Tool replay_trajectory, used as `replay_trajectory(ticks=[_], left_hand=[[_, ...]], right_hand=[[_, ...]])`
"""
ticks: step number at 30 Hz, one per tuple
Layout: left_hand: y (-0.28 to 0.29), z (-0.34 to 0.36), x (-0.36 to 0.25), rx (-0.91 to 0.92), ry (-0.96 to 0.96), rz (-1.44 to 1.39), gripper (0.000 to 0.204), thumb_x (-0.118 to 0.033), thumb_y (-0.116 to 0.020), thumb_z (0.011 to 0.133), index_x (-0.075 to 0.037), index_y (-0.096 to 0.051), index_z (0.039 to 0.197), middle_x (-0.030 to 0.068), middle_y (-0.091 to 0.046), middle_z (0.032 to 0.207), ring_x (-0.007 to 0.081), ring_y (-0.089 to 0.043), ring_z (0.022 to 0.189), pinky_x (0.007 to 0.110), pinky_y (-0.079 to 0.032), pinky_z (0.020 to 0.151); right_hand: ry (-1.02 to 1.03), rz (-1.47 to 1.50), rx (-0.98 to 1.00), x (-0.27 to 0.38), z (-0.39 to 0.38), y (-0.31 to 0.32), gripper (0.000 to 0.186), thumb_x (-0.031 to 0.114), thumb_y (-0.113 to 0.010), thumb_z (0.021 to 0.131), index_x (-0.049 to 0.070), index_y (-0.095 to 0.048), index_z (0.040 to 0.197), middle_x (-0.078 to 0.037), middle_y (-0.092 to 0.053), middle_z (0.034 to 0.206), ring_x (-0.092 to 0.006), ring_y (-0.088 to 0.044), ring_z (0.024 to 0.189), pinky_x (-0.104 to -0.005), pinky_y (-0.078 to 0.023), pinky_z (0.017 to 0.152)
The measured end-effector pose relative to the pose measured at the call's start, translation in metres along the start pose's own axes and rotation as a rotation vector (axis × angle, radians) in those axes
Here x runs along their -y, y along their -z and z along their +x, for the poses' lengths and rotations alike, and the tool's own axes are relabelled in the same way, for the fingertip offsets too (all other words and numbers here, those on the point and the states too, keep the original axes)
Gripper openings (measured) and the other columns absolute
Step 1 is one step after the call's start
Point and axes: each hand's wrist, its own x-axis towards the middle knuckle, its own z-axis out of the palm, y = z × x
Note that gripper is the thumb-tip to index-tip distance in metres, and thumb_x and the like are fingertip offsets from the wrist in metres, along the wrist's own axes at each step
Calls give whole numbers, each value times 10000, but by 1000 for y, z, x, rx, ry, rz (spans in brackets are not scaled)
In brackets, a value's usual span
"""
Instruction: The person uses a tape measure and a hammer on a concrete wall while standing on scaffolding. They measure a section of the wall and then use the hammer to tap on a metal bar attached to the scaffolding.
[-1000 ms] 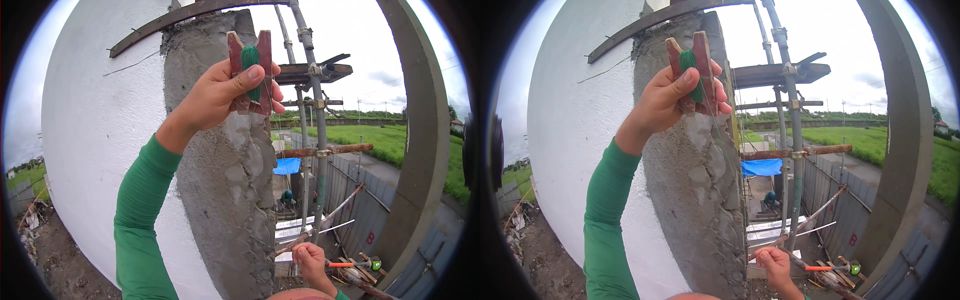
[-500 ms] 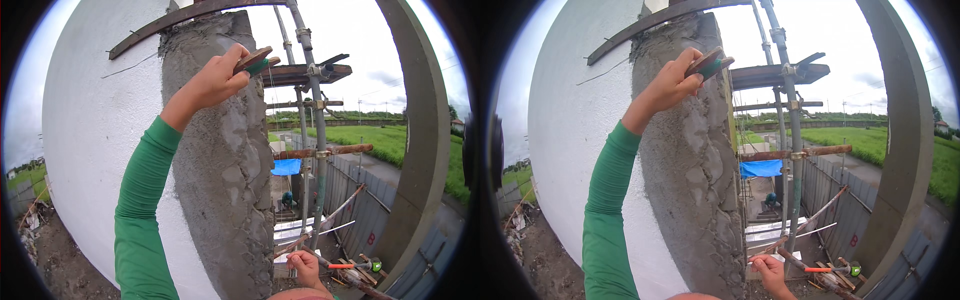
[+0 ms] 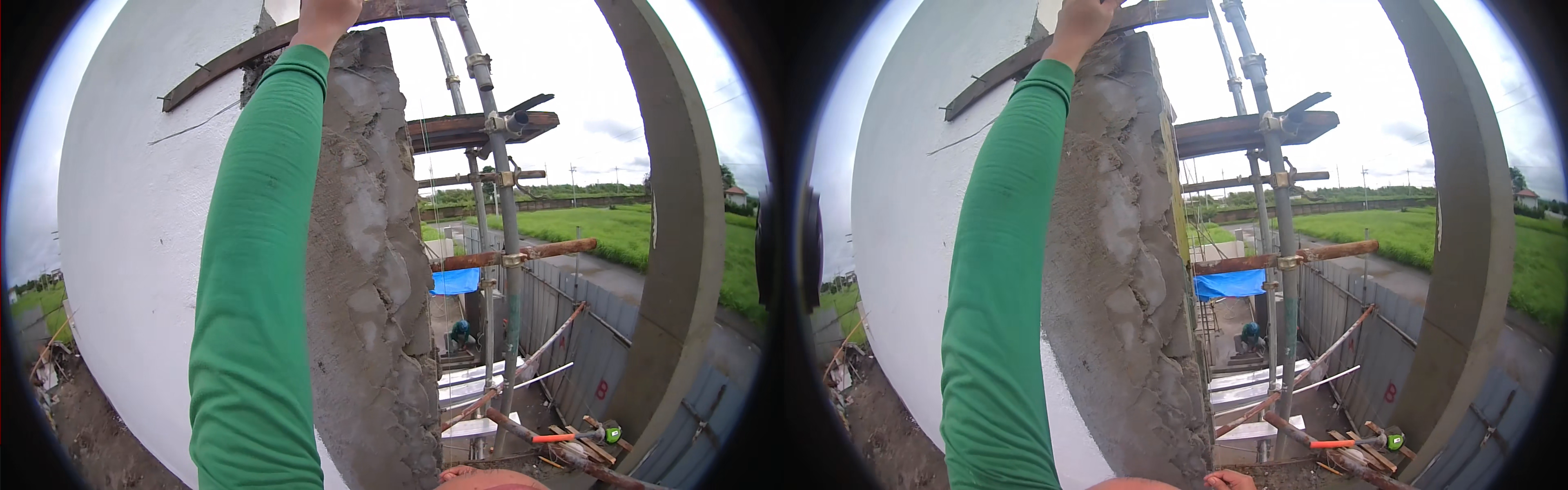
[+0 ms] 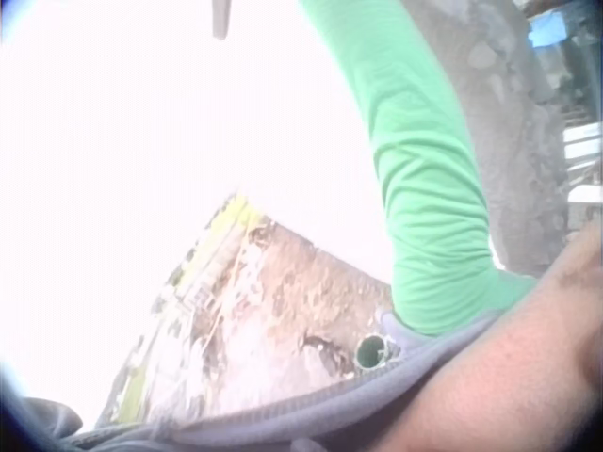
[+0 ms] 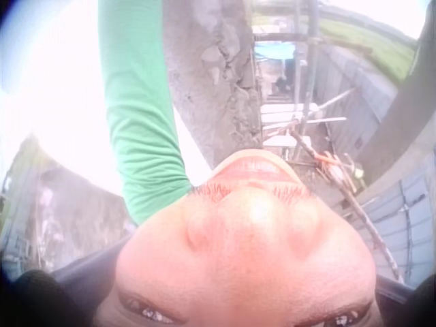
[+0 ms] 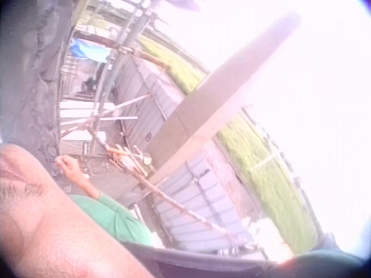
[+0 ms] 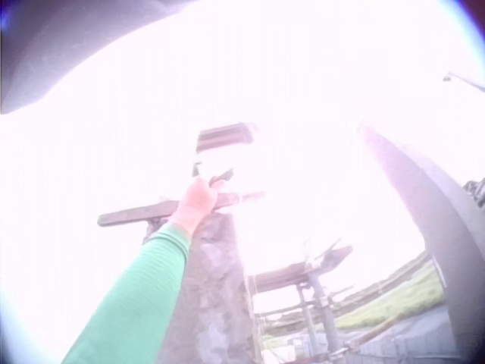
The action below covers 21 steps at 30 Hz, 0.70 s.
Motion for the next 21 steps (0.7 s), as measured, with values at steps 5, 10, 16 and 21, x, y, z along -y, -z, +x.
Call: replay_trajectory(ticks=[5,10,16,21], left_hand=[[-46,23,38,-32,-102,344,372,-235,-575,991,57,-695,1187,328,-707,1046,515,-657,1045,538,-521,960],[-64,9,29,-318,-234,170,307,-121,-493,956,63,-711,1072,307,-693,1033,513,-648,988,554,-526,942],[-66,26,36,-154,-159,324,307,-211,-570,972,51,-722,1017,300,-692,1049,469,-662,1022,536,-540,925],[-75,48,87,-125,-197,598,317,-286,-600,1003,-2,-642,1138,204,-711,920,339,-695,832,455,-562,787]], right_hand=[[92,-36,-51,-22,-4,-6,261,257,-648,1039,5,-703,999,-54,-652,828,-145,-569,742,-335,-493,676],[23,-126,1,-29,-7,-13,221,211,-654,1019,-4,-701,1019,-122,-652,883,-227,-616,796,-377,-505,734],[170,-172,-79,-37,-11,-15,202,189,-639,1024,13,-713,1090,-148,-687,941,-273,-660,832,-398,-530,760],[154,-203,-78,-40,-22,-9,207,192,-628,1037,22,-714,1117,-118,-693,940,-247,-658,822,-381,-532,756]])
